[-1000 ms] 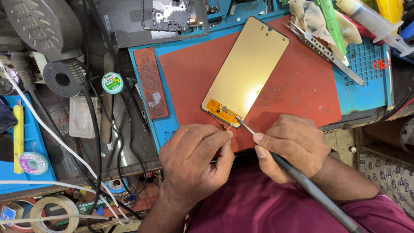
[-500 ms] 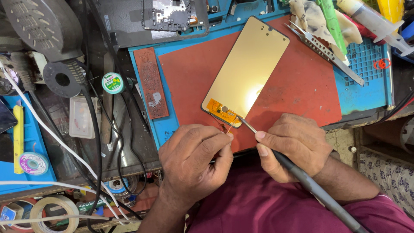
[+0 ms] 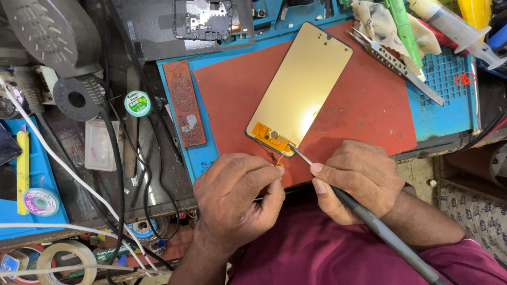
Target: The person uses a soldering iron to work on a small orange circuit board attached to a gold-colored smartphone screen. They apply flux from a syringe and solder a small component onto the board while holding the screen steady.
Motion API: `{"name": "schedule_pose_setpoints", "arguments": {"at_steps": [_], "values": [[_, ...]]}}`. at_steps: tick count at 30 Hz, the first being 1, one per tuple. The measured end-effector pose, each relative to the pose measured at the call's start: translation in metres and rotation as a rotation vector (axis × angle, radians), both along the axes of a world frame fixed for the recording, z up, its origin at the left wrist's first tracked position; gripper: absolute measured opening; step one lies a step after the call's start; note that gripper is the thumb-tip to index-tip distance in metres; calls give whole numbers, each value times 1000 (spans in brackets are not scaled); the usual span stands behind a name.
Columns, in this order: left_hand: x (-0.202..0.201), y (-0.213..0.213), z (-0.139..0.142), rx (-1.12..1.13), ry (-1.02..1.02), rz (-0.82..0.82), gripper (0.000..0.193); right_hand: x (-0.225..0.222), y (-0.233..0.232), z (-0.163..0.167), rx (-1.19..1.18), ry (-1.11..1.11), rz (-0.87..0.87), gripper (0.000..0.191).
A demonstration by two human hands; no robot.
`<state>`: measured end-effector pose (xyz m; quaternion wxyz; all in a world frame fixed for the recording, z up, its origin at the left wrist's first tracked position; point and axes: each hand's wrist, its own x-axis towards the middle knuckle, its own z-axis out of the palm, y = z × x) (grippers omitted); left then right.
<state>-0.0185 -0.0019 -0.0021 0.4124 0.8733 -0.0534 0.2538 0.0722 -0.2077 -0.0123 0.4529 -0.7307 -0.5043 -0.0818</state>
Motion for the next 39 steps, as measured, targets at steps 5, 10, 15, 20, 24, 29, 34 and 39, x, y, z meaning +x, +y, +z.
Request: {"name": "schedule_pose_setpoints", "arguments": {"at_steps": [5,10,15,20,24,29,34,39], "values": [[0,0,0,-2,-1,-6,28,0,0,0,5,1,-5,15],[0,1,0,-5,0,-9,28,0,1,-1,21,-6,-9,13],[1,0,0,-2,-2,-9,28,1,0,-1,17,-5,-2,13],[0,1,0,-12,0,-17,28,1,0,-1,17,-11,7,13],[0,1,0,-4,2,-13,28,0,-1,-1,10,-10,0,13],[0,1,0,-8,6,-24,28,1,-2,-4,55,-22,-9,12],[-1,1,0,-10,7,-24,28,1,0,-4,62,-28,-10,12],[-1,1,0,-9,7,-13,28,1,-2,-2,-2,-17,5,13]]}}
